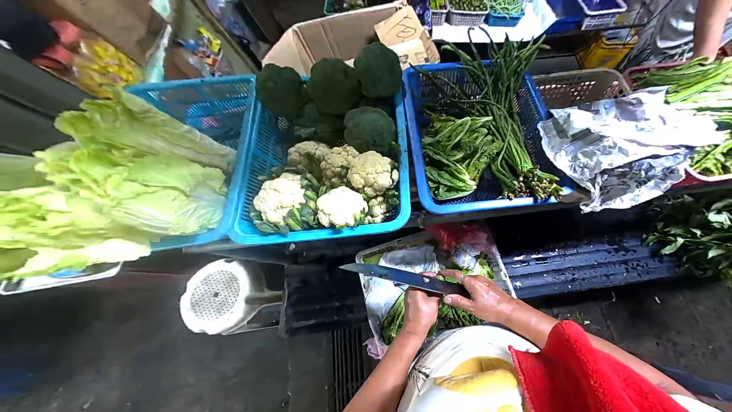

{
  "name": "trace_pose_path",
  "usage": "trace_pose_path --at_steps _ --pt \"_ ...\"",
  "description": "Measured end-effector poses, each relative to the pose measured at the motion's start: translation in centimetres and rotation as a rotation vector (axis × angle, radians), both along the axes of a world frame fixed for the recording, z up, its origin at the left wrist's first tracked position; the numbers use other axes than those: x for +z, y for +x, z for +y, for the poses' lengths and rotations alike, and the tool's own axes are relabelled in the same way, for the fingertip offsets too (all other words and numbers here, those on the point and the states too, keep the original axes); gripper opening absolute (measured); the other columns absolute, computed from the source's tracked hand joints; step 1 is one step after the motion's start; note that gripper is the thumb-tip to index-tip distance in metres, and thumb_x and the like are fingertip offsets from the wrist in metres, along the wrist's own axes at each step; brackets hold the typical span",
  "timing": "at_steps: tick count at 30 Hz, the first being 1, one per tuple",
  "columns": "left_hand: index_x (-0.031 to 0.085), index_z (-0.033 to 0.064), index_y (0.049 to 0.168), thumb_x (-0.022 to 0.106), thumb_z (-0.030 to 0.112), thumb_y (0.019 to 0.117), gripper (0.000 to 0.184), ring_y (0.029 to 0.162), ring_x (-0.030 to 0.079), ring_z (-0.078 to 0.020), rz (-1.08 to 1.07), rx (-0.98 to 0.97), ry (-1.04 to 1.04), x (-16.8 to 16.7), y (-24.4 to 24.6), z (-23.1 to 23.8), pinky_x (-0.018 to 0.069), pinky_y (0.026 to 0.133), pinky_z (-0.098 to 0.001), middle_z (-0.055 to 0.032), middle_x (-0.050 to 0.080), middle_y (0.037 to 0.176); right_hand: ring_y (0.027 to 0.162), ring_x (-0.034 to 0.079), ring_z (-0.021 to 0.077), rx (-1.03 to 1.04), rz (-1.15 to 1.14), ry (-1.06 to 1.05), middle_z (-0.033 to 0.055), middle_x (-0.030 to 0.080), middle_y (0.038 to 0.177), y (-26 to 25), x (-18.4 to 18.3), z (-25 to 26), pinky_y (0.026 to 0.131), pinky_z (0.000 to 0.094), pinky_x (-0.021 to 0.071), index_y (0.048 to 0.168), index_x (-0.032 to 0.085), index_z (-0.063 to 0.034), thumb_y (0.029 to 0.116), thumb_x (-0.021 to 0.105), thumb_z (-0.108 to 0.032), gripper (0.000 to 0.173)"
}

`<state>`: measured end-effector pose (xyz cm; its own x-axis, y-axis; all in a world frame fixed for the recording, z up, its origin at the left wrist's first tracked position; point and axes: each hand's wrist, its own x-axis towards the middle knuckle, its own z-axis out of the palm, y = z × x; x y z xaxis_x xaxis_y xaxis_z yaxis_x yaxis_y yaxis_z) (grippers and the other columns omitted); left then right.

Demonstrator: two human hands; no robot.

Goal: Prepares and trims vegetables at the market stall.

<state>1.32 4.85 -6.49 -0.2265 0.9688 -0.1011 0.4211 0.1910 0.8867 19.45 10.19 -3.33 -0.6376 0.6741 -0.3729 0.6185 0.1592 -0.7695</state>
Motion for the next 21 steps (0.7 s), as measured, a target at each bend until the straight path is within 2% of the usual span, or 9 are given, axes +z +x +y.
trace_pose_path --at_steps 4,7,11,12,14,15,17,18,21 --pt "0.071 -0.0004 0.111 0.075 0.008 0.082 0.031 0.104 0.07 -0.0174 0.085 -0.045 -0.022 0.6 0.3 -0.2 0.0546 0.099 -0.0393 -0.0113 0.075 0.106 0.102 0.07 0.027 -0.042 0.035 0.021 0.0117 0.072 0.113 0.2 -0.2 -0.3 0.094 0.0521 0.0543 0.149 0.05 -0.0226 0.0993 0.053 -0.062 0.063" --pt "0.073 0.0005 0.111 0.075 0.017 0.0865 0.03 0.108 0.07 -0.0263 0.188 -0.109 -0.049 1.3 0.5 -0.3 0.0524 0.101 -0.0472 -0.0152 0.074 0.108 0.095 0.069 0.0237 -0.096 0.092 -0.031 0.0108 0.071 0.106 0.1 -0.1 -0.3 0.089 0.0485 0.0552 0.14 0.056 -0.017 0.1001 0.056 -0.056 0.056" --pt "0.074 0.0002 0.108 0.073 0.014 0.0857 0.026 0.111 0.068 -0.0299 0.241 -0.163 0.001 1.6 0.5 -0.6 0.0502 0.103 -0.0492 -0.0163 0.073 0.11 0.093 0.068 0.0202 -0.151 0.14 -0.141 0.0096 0.069 0.103 0.1 -0.5 0.1 0.088 0.0447 0.0552 0.133 0.058 -0.0131 0.1013 0.057 -0.05 0.048" --pt "0.074 0.0013 0.106 0.074 0.015 0.0849 0.025 0.113 0.067 -0.0294 0.22 -0.172 0.037 1.6 0.3 -0.7 0.0502 0.103 -0.0483 -0.0162 0.073 0.112 0.087 0.067 0.0181 -0.167 0.16 -0.177 0.0083 0.068 0.099 0.2 -0.6 0.2 0.083 0.0417 0.0555 0.133 0.057 -0.013 0.1019 0.057 -0.048 0.047" --pt "0.076 0.004 0.103 0.076 0.014 0.0822 0.023 0.121 0.061 -0.027 0.067 -0.165 0.063 1.6 -0.4 -0.4 0.0484 0.106 -0.0427 -0.0165 0.067 0.122 0.068 0.058 0.0133 -0.2 0.238 -0.295 0.0054 0.063 0.088 0.4 -0.1 0.3 0.063 0.0331 0.0511 0.139 0.053 -0.0127 0.1041 0.055 -0.042 0.046" --pt "0.076 0.0028 0.104 0.076 0.012 0.0825 0.023 0.123 0.058 -0.0243 -0.072 -0.155 0.053 1.8 -0.9 -0.2 0.0478 0.106 -0.0398 -0.0161 0.064 0.126 0.062 0.055 0.0117 -0.216 0.294 -0.366 0.0045 0.062 0.085 0.6 0.2 0.3 0.058 0.0302 0.0486 0.144 0.05 -0.0124 0.105 0.053 -0.039 0.047" --pt "0.071 -0.0016 0.114 0.068 0.004 0.0888 0.026 0.115 0.061 -0.0163 -0.438 -0.107 -0.002 2.3 -2.2 0.2 0.052 0.099 -0.0339 -0.0118 0.064 0.127 0.059 0.053 0.0103 -0.228 0.379 -0.462 0.0031 0.061 0.083 1.1 0.7 0.4 0.054 0.0275 0.0476 0.148 0.047 -0.0136 0.1062 0.049 -0.038 0.049" --pt "0.067 -0.004 0.12 0.06 0.0 0.0935 0.028 0.11 0.064 -0.0153 -0.65 -0.076 -0.026 2.5 -2.8 0.3 0.054 0.096 -0.0342 -0.0109 0.066 0.126 0.058 0.053 0.0099 -0.225 0.416 -0.474 0.002 0.06 0.082 1.3 0.8 0.5 0.053 0.0267 0.0472 0.15 0.046 -0.0147 0.106 0.047 -0.038 0.05" --pt "0.059 -0.0002 0.134 0.044 0.007 0.1033 0.034 0.101 0.07 -0.021 -1.104 0.01 -0.083 3.0 -4.1 0.4 0.0593 0.088 -0.0397 -0.0125 0.07 0.119 0.059 0.052 0.0086 -0.217 0.495 -0.466 -0.0006 0.058 0.082 2.0 0.8 0.8 0.052 0.0244 0.0457 0.152 0.045 -0.0166 0.106 0.044 -0.039 0.051"
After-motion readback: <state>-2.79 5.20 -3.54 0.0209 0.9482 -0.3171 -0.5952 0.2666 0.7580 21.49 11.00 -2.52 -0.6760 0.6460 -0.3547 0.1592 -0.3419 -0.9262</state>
